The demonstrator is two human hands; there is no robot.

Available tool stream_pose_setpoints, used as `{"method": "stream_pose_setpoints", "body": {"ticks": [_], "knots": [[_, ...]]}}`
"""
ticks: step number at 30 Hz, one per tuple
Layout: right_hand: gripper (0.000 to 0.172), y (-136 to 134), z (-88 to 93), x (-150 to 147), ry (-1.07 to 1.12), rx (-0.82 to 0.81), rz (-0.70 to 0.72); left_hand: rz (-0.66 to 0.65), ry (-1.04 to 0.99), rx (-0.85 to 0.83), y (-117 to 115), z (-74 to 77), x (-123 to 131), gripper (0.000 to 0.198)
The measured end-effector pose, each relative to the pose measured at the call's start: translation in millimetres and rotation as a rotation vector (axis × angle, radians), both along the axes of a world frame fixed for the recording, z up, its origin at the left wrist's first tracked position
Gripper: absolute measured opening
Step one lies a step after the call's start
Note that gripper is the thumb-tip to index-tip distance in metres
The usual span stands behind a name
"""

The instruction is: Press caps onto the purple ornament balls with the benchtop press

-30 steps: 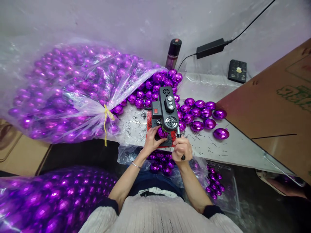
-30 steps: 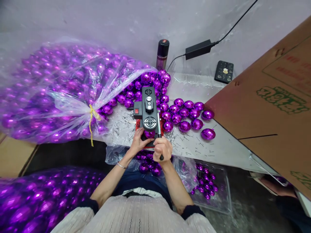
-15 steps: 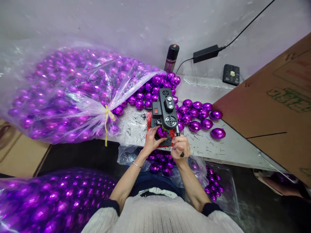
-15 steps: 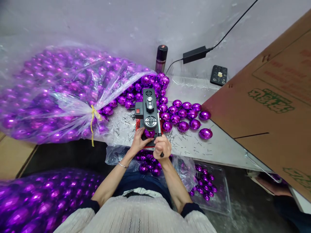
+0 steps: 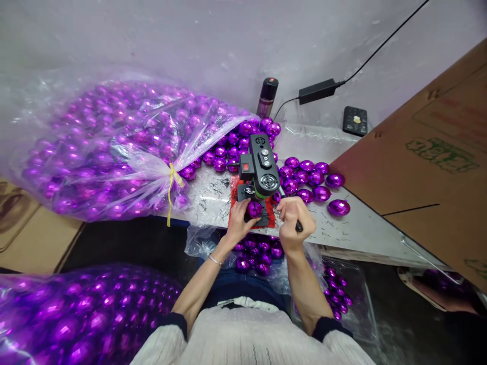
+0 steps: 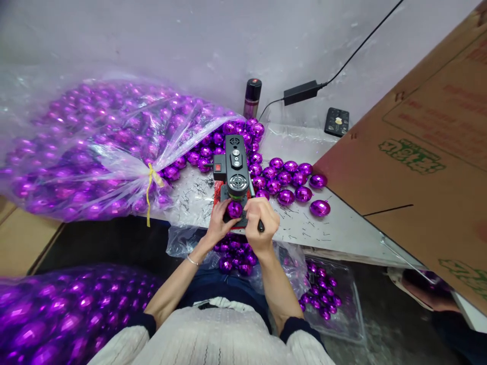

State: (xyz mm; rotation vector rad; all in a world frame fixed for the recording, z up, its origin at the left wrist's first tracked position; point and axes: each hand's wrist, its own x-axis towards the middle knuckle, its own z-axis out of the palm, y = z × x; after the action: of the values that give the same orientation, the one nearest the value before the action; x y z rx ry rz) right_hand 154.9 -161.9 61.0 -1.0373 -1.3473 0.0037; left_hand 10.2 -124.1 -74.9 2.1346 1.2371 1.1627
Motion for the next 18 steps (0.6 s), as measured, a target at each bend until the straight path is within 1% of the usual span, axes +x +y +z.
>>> {"method": "stream_pose_setpoints", "body": {"ticks": [2, 4, 5, 6, 7, 8, 9, 10, 11, 12, 13, 14, 15, 17, 18], "knots": [[0.033, -2, 4.7, 2, -0.011, -0.009, 0.027, -0.028, 0.100, 0.088, -24, -3.0, -6, 0.063], [0.033, -3, 1.9, 3, -0.048, 0.015, 0.046, -0.087, 0.222, 0.159, -51, -9.0, -14, 0.061], [0.033, -3, -1.1, 4, -0.067, 0.031, 0.051, -0.126, 0.263, 0.193, -63, -12.5, -18, 0.067], [0.033, -3, -4.4, 5, -0.083, 0.045, 0.055, -0.160, 0.284, 0.219, -71, -15.7, -22, 0.077], [0.033, -3, -7.4, 5, -0.094, 0.056, 0.057, -0.179, 0.286, 0.240, -74, -17.9, -26, 0.086], [0.034, -3, -10.0, 5, -0.102, 0.064, 0.058, -0.175, 0.268, 0.254, -71, -18.6, -29, 0.091], [0.034, -3, -11.9, 6, -0.105, 0.069, 0.057, -0.136, 0.237, 0.260, -62, -17.2, -32, 0.088], [0.034, -3, -13.1, 6, -0.105, 0.071, 0.053, -0.062, 0.196, 0.258, -47, -13.6, -35, 0.079], [0.034, -3, -13.7, 5, -0.103, 0.073, 0.049, 0.037, 0.153, 0.247, -26, -7.7, -38, 0.067], [0.034, -3, -13.7, 5, -0.100, 0.074, 0.045, 0.163, 0.114, 0.226, -1, 0.0, -41, 0.059], [0.034, -3, -13.3, 5, -0.097, 0.076, 0.042, 0.283, 0.080, 0.191, 27, 9.2, -44, 0.055], [0.033, -3, -12.7, 4, -0.094, 0.076, 0.040, 0.369, 0.066, 0.152, 56, 19.1, -46, 0.053], [0.033, -3, -11.9, 4, -0.092, 0.077, 0.042, 0.406, 0.082, 0.121, 84, 29.0, -48, 0.050], [0.033, -3, -10.3, 3, -0.092, 0.079, 0.046, 0.356, 0.191, 0.060, 132, 46.7, -49, 0.045], [0.033, -3, -9.8, 2, -0.092, 0.079, 0.048, 0.326, 0.251, 0.019, 150, 53.6, -48, 0.044]]}}
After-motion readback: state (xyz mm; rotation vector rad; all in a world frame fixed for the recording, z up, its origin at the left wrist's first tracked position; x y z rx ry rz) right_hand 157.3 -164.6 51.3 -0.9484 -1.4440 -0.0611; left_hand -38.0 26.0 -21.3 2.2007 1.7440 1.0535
